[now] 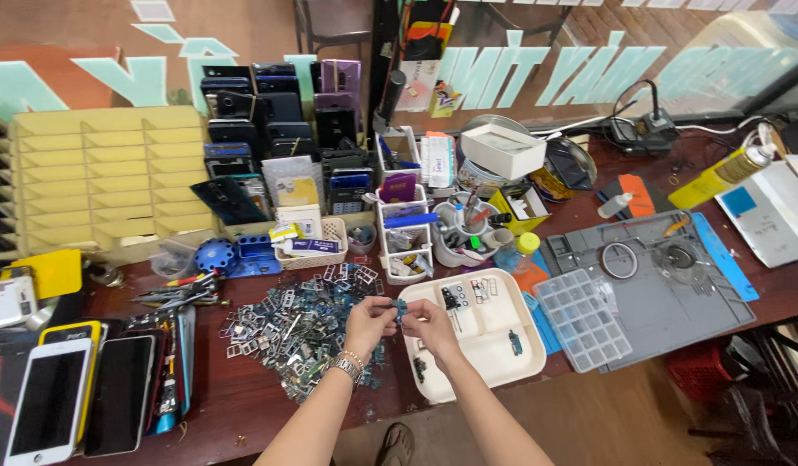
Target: The person sorts small electronic components from a large pile on a workbench into a compartmentalized tray. They pick up individual pieces, examine them, and place them into specific sections of the tray.
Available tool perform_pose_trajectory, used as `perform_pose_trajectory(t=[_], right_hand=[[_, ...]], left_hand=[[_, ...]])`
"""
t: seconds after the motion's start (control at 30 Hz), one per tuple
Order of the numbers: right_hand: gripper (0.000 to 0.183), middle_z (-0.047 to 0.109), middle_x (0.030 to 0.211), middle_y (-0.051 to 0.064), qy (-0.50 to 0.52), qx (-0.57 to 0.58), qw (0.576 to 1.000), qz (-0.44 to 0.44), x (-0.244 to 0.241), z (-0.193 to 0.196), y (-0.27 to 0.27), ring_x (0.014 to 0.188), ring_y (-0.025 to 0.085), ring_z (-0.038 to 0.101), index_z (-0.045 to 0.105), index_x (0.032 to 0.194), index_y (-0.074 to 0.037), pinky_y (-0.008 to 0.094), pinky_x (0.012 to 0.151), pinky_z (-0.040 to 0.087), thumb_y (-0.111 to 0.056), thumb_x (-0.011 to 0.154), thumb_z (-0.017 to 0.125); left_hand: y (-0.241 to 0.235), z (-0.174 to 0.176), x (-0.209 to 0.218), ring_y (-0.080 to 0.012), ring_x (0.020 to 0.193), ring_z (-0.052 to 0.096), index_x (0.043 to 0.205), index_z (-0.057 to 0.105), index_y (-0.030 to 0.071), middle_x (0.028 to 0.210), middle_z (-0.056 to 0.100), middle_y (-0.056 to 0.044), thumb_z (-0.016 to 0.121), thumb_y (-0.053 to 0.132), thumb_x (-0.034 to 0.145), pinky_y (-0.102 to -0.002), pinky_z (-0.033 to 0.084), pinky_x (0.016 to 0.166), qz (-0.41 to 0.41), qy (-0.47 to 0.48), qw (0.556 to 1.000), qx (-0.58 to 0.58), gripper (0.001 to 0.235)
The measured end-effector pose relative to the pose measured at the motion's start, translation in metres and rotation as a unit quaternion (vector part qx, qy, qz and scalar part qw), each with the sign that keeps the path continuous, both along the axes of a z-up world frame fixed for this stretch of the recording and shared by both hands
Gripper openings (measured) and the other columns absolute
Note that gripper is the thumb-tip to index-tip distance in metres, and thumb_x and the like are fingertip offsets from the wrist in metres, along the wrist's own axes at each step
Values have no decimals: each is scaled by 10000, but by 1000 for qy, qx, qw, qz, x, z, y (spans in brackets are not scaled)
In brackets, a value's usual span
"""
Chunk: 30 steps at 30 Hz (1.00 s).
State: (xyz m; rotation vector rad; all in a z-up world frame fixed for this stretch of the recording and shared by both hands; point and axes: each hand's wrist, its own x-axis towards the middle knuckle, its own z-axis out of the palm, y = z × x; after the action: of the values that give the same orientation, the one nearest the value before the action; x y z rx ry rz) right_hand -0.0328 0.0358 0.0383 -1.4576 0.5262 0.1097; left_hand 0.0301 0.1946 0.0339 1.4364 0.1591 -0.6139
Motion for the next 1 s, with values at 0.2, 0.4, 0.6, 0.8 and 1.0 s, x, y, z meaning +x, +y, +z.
perform_pose_trajectory(t=[0.2,0.4,0.6,0.8,1.0], right_hand=[[138,714,919,56,24,32,995,-92,-52,-20,-92,809,133,706,686,1045,-26,286,748,603,-81,921,710],[136,757,804,72,173,-310,930,-96,-105,3,-179,708,186,709,741,995,-44,357,694,566,-128,889,724],[212,756,886,120,139,-436,889,-25,-124,28,-198,840,307,739,769,1023,-84,425,782,576,-78,818,714],[184,725,965,142,45,-494,867,-51,-110,61,-176,876,332,717,730,990,-48,441,757,551,-134,828,738],[192,769,865,129,81,-406,910,0,-70,84,-146,807,315,743,732,1024,-73,429,741,557,-209,896,691]], left_hand=[[-83,-2,-34,-146,778,721,1161,721,36,932,723,-75,720,173,929,-276,626,648,-127,44,991,18,269],[-161,-15,-75,-123,790,703,1256,717,42,1039,751,-71,637,143,920,-288,641,636,-263,16,963,52,360],[-215,-30,-107,-134,787,681,1357,589,35,1058,727,-67,656,133,914,-308,646,645,-274,47,955,98,458],[-223,-10,-107,-138,685,702,1239,689,42,933,744,-101,647,167,919,-298,600,588,-278,-12,952,125,346],[-180,26,-72,-138,616,710,952,732,-7,799,771,-82,643,244,965,-282,577,552,-168,-51,981,79,267]])
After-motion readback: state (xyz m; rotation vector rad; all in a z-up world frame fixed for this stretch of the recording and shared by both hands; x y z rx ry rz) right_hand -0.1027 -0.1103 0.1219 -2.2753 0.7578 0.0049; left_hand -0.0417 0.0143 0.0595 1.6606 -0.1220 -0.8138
